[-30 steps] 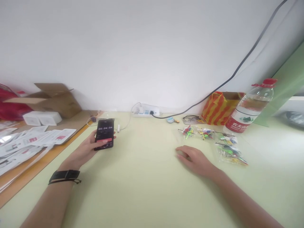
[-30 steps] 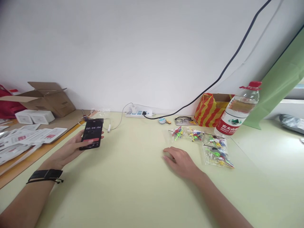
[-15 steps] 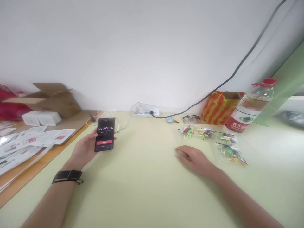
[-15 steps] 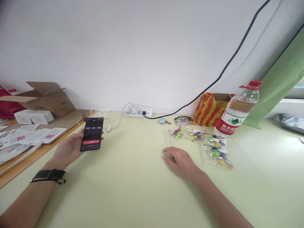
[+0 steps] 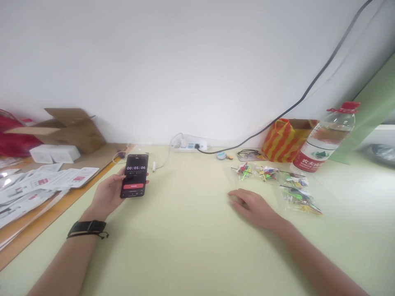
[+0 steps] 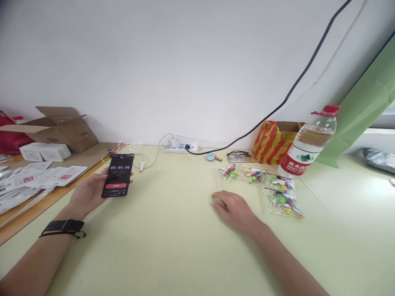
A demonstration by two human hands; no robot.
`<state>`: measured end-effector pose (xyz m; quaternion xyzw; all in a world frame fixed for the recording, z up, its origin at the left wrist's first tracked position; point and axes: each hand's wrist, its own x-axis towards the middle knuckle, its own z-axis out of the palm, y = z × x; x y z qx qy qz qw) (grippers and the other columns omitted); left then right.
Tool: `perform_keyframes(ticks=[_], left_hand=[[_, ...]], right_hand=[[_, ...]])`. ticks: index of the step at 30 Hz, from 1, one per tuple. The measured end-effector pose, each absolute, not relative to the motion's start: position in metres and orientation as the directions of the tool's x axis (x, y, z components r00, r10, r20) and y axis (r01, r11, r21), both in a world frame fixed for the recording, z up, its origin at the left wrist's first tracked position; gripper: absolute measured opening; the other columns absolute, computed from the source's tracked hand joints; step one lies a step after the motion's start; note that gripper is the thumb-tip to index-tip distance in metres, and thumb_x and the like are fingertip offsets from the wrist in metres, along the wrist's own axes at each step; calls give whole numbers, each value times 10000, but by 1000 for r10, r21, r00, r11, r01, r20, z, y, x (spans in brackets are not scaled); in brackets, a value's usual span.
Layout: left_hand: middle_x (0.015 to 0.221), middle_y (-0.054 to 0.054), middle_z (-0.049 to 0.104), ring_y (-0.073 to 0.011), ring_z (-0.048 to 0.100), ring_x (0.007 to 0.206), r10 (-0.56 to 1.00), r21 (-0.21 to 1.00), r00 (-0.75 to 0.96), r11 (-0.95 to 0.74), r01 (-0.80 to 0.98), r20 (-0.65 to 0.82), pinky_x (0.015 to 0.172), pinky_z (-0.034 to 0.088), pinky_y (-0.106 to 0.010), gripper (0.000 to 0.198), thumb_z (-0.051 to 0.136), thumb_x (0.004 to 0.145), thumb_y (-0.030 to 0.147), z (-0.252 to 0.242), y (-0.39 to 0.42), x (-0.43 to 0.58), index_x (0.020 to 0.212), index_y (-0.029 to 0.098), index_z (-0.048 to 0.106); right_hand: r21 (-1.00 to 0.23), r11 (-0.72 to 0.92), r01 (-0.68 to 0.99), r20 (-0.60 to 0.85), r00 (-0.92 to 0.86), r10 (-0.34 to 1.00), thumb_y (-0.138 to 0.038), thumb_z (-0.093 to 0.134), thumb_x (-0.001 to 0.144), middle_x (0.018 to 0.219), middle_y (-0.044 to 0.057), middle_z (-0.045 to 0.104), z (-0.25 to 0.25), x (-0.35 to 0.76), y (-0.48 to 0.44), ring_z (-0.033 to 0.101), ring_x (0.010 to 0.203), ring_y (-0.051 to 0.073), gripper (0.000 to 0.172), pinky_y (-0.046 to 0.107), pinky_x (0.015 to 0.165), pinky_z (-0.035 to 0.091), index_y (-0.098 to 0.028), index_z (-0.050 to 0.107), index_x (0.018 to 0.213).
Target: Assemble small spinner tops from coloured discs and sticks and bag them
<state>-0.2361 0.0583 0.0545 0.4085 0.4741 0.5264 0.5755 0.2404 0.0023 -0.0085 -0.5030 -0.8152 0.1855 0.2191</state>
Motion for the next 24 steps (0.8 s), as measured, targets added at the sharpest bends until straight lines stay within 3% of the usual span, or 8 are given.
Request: perform_keyframes(ticks=[18, 24], left_hand=[[1225, -137, 749, -383, 739, 1054, 987, 973, -51, 139, -182, -151, 888, 632, -472, 752, 715, 755, 322, 50, 63, -246, 1468, 211, 504], [1171, -132, 765, -365, 749, 1026, 980, 977, -83, 170, -130, -181, 755, 655, -410, 752, 730, 737, 310, 49, 66, -250, 1451, 219, 510]], right_hand=[[-522, 416, 744, 163, -392, 905, -407, 446, 1032, 979, 49, 718, -8, 242, 2, 677, 869, 229, 324, 387, 831, 522, -256, 645, 1238], [-521, 424, 741, 167, -398, 902, -398, 445, 1031, 966, 50, 718, -10, 242, 3, 673, 849, 228, 323, 387, 815, 519, -260, 643, 1246]])
